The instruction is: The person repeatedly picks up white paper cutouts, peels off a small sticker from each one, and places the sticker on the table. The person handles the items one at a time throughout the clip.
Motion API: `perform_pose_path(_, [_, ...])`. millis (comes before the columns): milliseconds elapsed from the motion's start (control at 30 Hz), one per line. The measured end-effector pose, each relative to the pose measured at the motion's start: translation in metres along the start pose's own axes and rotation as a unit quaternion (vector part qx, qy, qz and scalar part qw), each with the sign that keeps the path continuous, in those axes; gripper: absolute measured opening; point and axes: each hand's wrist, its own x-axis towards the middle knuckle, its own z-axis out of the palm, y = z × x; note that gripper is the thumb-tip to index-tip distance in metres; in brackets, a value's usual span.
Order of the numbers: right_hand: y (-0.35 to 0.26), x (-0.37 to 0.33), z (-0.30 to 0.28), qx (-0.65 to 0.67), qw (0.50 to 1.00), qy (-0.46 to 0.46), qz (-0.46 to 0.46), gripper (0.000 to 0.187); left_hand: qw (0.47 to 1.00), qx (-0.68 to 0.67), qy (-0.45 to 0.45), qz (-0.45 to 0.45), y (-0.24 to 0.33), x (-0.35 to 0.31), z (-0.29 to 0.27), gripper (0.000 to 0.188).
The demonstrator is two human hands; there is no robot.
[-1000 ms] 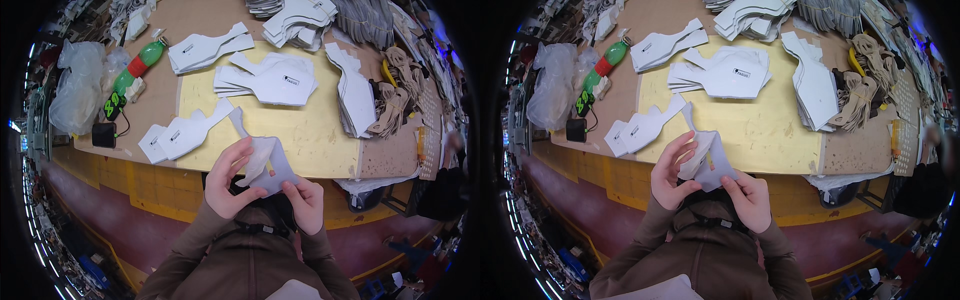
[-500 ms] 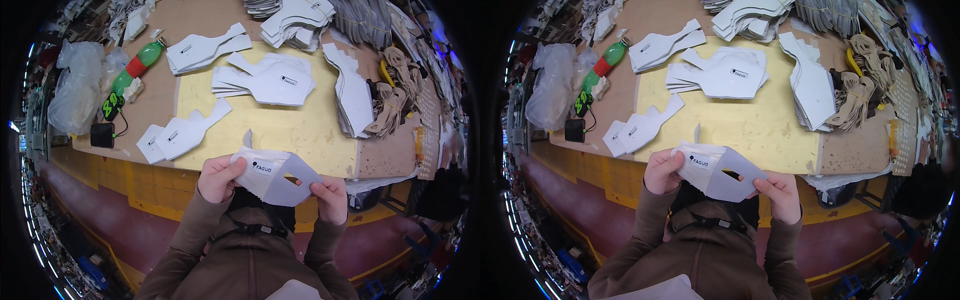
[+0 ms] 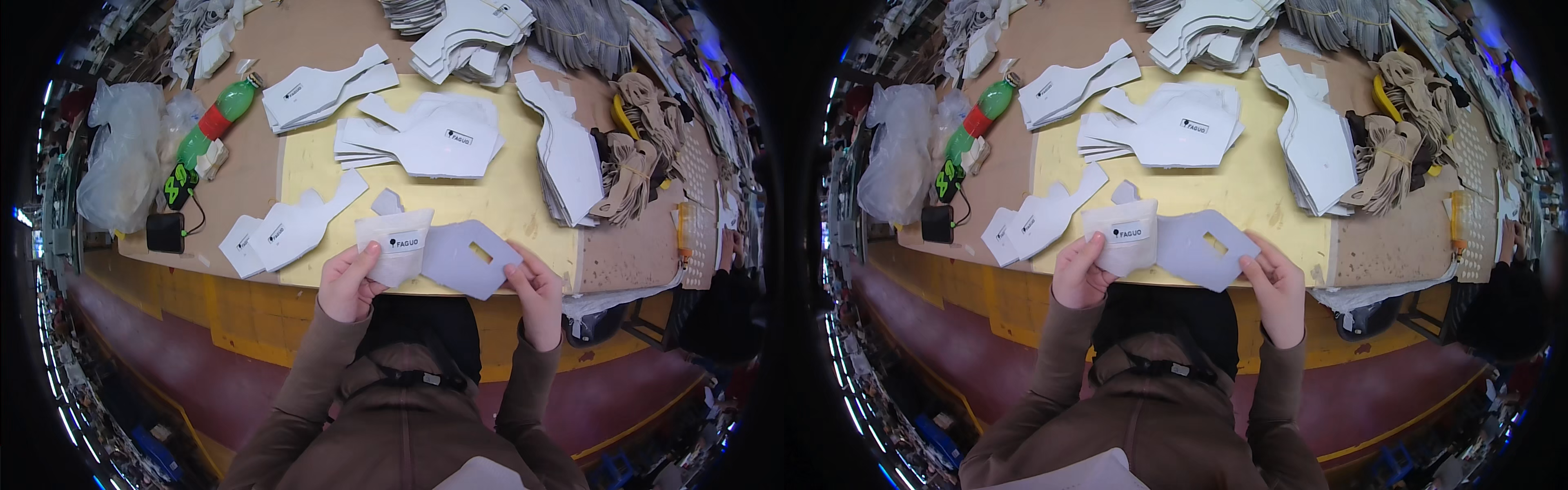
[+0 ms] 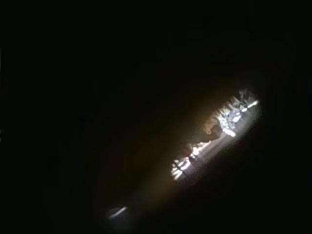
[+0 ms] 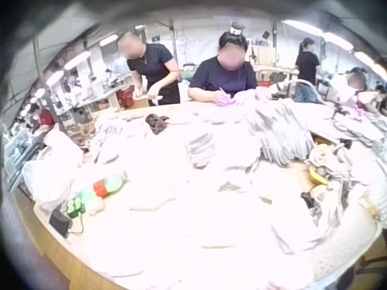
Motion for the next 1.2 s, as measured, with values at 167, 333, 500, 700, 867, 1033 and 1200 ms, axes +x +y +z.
perform_pose_path(167, [-0.022,-0.009,0.015,-0.263,0.927,0.124,-0.237,0.021,0.999,-0.037,0.007,-0.028,-0.014,0.001,-0.004,0.046])
perform_pose_path(333, [-0.024,-0.017,0.046,-0.239,0.93,-0.044,-0.276,0.018,0.998,-0.042,-0.05,-0.018,-0.015,0.001,-0.001,0.043])
perform_pose_path(500, [-0.018,-0.019,0.08,-0.226,0.926,-0.077,-0.291,0.018,0.997,0.058,-0.027,0.037,-0.028,-0.005,0.008,0.033])
perform_pose_path(700, [-0.016,-0.018,0.079,-0.252,0.919,-0.049,-0.3,0.016,0.992,0.106,-0.047,0.048,-0.024,-0.008,0.013,0.02])
perform_pose_path(867, [-0.012,-0.022,0.077,-0.276,0.91,-0.039,-0.308,0.017,0.979,0.194,-0.037,0.056,-0.019,-0.013,0.022,0.016])
perform_pose_path(1033, [-0.013,-0.022,0.074,-0.312,0.883,-0.002,-0.351,0.02,0.961,0.244,-0.069,0.112,-0.02,-0.008,0.031,0.015])
perform_pose_path(1200, [-0.014,-0.021,0.064,-0.346,0.876,0.012,-0.335,0.018,0.869,0.433,-0.102,0.219,-0.018,-0.002,0.039,0.012])
